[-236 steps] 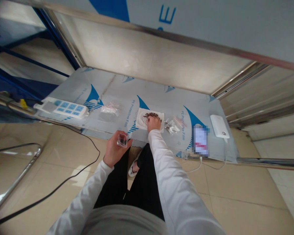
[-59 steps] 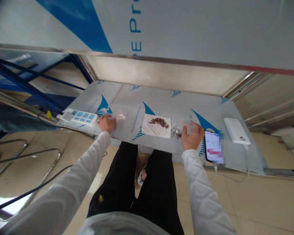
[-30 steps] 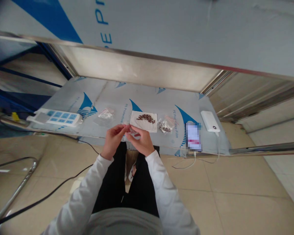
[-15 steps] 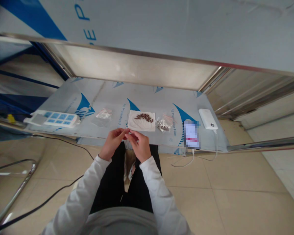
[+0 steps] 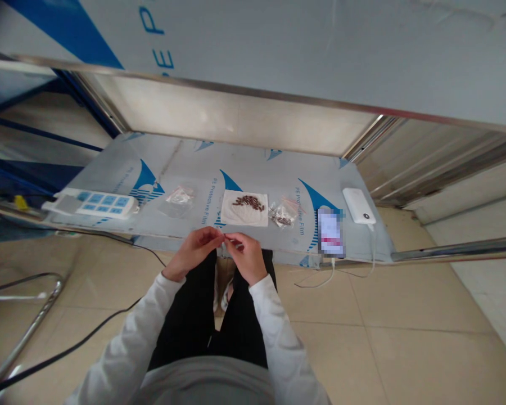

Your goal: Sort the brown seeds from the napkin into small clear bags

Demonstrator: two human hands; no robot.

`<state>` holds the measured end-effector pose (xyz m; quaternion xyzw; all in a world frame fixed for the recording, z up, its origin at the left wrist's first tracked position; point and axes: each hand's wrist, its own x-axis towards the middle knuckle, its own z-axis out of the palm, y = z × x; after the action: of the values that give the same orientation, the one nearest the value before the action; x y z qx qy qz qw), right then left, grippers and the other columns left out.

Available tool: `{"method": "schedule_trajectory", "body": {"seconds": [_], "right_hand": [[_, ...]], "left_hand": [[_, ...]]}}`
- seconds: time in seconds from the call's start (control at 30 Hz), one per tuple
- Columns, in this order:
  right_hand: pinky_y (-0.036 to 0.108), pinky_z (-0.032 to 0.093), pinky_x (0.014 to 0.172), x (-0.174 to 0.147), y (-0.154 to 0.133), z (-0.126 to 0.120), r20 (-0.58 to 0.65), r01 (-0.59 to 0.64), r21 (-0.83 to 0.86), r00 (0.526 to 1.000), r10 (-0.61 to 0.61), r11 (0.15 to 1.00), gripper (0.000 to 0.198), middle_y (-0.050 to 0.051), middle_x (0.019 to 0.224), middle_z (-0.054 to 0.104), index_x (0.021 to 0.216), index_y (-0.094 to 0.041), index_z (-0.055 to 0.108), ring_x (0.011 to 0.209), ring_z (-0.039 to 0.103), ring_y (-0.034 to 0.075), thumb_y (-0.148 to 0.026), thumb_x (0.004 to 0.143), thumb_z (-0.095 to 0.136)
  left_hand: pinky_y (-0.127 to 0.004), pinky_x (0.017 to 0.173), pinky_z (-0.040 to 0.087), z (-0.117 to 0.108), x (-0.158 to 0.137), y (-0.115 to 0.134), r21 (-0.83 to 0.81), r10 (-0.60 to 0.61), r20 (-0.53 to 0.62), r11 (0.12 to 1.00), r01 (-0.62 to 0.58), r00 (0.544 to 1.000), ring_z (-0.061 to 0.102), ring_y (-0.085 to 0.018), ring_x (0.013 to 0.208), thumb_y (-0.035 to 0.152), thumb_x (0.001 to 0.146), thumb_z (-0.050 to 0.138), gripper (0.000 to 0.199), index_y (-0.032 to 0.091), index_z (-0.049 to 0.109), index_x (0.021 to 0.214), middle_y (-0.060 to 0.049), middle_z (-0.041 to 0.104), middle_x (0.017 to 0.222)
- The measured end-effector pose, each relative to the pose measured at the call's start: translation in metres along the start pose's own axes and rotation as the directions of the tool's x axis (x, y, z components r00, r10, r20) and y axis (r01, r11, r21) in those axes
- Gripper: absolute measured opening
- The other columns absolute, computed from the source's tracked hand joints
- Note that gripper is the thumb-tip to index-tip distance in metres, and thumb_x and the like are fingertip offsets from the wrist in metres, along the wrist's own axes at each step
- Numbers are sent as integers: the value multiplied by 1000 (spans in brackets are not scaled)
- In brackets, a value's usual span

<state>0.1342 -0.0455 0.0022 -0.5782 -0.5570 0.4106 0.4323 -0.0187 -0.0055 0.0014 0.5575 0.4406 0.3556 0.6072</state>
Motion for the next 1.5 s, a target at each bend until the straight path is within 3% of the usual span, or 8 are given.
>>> {"method": "schedule_trajectory", "body": {"seconds": [0.2,0.47,0.63,0.77,0.93,1.07,1.37,1.5], "right_hand": [[27,50,65,-8,-13,8,-160,72,-260,980,-117,963,17,6,80,69,86,-19,74,69,62,16,-22,79,59],[27,50,56,-9,-12,1,23,-434,367,888,459,822,33,8,82,74,88,-14,73,74,68,21,-43,75,63],[31,53,72,-14,-6,1,-309,-31,-115,951,-6,993,22,6,89,71,98,-19,68,73,66,17,-29,84,55],[30,51,81,-14,-15,-2,-11,279,-416,950,-311,866,29,7,102,67,94,-22,70,89,65,18,-9,84,46],[26,51,64,-4,-35,-21,25,205,-444,976,-216,872,15,4,79,71,86,-19,72,62,63,15,-13,80,60],[26,49,68,0,-46,-29,55,117,-425,993,-103,898,17,3,79,74,85,-19,73,66,67,16,-17,84,56],[24,49,68,43,-18,-42,8,105,-372,994,-111,922,19,3,89,74,92,-20,71,77,67,16,-27,85,54],[30,49,79,102,33,-58,-92,-63,-645,996,5,761,22,7,89,71,96,-16,70,77,65,17,-14,75,61]], "left_hand": [[-21,59,43,27,-9,-2,-134,-87,-220,989,58,972,53,-9,58,36,75,63,22,16,57,73,3,56,65],[-23,62,44,16,-14,6,-13,32,-72,999,-33,997,56,-11,62,44,81,56,28,16,56,76,1,60,67],[-24,57,38,9,-22,23,506,-6,-155,859,84,988,54,-12,55,33,77,58,20,16,58,66,0,60,59],[-24,55,35,18,-31,42,694,90,-202,716,78,975,52,-11,52,24,76,55,15,18,55,62,1,58,56],[-31,77,46,18,-39,52,691,300,-27,695,-199,954,61,-18,82,23,76,58,8,18,61,82,-5,65,83],[-46,105,35,17,-28,42,657,434,128,636,-404,892,43,-30,126,36,62,76,81,18,39,133,-15,47,135],[-27,72,48,25,4,7,434,298,-195,881,-190,934,61,-14,73,30,75,66,24,19,53,91,0,63,77],[-25,71,46,21,-2,1,416,247,-273,902,-117,930,59,-12,68,35,71,71,30,19,52,89,2,59,72]]}}
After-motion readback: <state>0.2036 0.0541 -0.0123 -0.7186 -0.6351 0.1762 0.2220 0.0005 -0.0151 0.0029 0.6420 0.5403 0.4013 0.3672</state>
